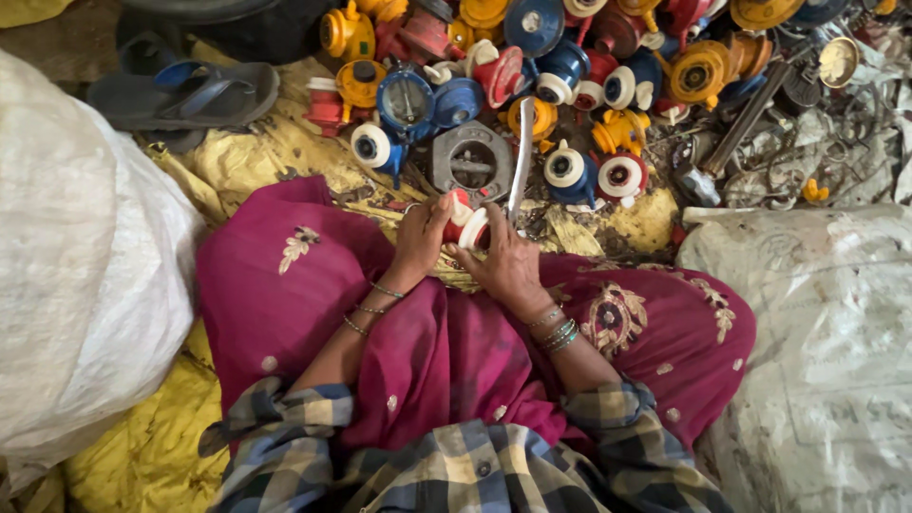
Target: The person sits on the floor and uses a hammer and a metal stand to break apart colorful plastic components. They repeatedly strike the parts, remove broken pieces, and place them into a nearby sack.
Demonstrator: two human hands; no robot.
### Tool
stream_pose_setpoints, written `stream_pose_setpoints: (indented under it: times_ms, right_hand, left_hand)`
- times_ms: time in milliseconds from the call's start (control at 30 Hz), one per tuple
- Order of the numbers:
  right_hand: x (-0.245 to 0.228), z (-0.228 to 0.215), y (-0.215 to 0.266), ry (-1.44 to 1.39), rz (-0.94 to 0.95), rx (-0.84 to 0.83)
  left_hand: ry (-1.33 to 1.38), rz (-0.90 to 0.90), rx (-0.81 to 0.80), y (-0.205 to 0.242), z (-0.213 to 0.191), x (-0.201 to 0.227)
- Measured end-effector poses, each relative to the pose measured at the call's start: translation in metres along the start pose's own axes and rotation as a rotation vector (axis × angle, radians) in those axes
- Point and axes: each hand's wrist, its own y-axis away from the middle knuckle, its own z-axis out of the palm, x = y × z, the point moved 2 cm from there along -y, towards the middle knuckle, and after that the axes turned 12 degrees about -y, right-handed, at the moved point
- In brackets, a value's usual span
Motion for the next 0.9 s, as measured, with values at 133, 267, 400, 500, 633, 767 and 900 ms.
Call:
stream_pose_setpoints:
  times_ms: [133,267,400,500,633,767,900]
  right_hand:
    - [0.007,0.004,0.002,-0.129,0.078,-0.042]
    - [0.007,0.003,0.004,-0.301,0.132,-0.057]
    - [0.007,0.003,0.002,-0.345,0.262,-0.086]
    - [0.004,0.0,-0.001,-0.414,0.072,0.003]
    - [0.011,0.005,-0.002,-0.431,0.176,-0.026]
    - [0.025,0.014,0.0,-0.487,0.278,-0.042]
    - [0.039,0.022,0.001,-0.861,0.383,-0.03]
  left_hand:
    - [-0.116,0.052,0.089,0.003,-0.005,0.007]
    - [-0.175,0.054,0.094,0.004,-0.008,0.011]
    - [-0.208,0.036,0.055,0.001,-0.009,0.014]
    - [-0.193,0.009,0.0,-0.001,-0.008,0.015]
    - [-0.183,-0.005,-0.021,-0.003,-0.007,0.012]
    - [-0.24,-0.02,-0.068,-0.005,-0.003,0.01]
    - [-0.245,0.011,-0.126,-0.008,-0.001,0.011]
